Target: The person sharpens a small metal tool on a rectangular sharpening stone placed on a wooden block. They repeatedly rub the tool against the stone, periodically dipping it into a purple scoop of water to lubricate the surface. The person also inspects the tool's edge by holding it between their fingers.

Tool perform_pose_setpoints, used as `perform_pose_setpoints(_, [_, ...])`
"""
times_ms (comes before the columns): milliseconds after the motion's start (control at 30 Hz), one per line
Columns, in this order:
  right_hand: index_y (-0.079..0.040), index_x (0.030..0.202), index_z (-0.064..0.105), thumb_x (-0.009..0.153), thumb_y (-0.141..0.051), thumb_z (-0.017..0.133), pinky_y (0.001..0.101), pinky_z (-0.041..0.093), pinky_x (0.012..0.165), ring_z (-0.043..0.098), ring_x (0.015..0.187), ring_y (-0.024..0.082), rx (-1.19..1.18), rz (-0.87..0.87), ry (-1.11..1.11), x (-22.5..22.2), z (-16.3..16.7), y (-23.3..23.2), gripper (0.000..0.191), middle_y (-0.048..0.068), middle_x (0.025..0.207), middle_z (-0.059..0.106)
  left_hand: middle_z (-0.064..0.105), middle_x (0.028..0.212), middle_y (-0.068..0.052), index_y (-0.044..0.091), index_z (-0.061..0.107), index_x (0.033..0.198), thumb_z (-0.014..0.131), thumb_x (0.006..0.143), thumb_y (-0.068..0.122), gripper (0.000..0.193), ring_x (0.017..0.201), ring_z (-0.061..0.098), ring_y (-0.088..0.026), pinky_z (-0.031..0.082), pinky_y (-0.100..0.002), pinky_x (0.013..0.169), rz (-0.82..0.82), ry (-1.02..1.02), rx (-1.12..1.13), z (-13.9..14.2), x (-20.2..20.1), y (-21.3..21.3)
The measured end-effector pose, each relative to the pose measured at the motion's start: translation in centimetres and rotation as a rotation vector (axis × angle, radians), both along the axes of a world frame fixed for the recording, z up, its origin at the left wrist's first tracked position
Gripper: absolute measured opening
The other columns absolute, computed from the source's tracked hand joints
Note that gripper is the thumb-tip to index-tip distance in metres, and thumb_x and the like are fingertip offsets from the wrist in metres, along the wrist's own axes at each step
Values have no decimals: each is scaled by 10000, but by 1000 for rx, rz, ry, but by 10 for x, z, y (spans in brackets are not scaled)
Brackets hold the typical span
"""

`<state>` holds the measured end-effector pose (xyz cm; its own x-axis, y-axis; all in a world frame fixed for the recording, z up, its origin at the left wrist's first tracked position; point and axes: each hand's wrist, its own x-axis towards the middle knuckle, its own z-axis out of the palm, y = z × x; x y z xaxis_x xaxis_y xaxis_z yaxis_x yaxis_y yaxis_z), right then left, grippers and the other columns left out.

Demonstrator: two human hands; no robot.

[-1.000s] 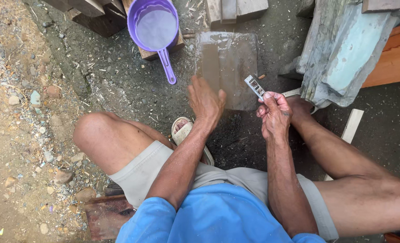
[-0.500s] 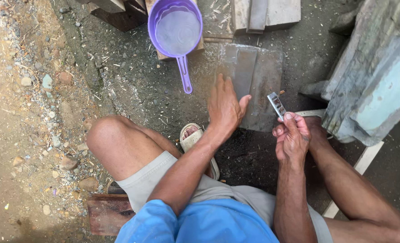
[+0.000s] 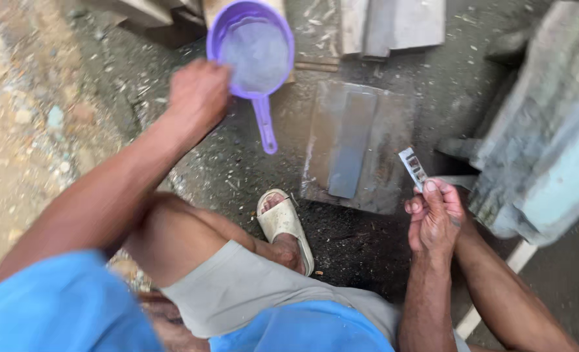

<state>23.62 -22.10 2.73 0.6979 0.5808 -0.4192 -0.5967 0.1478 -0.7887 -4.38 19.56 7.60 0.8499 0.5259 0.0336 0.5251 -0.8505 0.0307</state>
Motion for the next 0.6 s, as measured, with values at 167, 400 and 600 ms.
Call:
perform_pose_setpoints(167, [-43,1129,611,1043,-69,648,314,512,655,606,703,128,47,46,-42,-11,14,18,98,92,946,678,722,947,-257,89,756,989,632,860,222,222,907,704,-441,553,-528,820,539,-207,-417,-100,98,44])
perform_pose_setpoints(400, [14,1161,629,1053,5,651,240,523,670,624,733,124,-166,116,-423,-22,-2,13,111,97,942,679,718,967,-261,5,714,1091,591,916,136,251,883,712,-447,561,-518,777,790,-257,-322,-90,110,27])
perform_pose_setpoints(600, [14,1138,617,1019,-39,649,252,549,588,658,675,120,-116,174,-384,-33,12,61,134,108,953,701,741,847,-252,14,751,970,572,877,-13,203,787,744,-381,590,-494,716,281,-410,-428,27,113,-75])
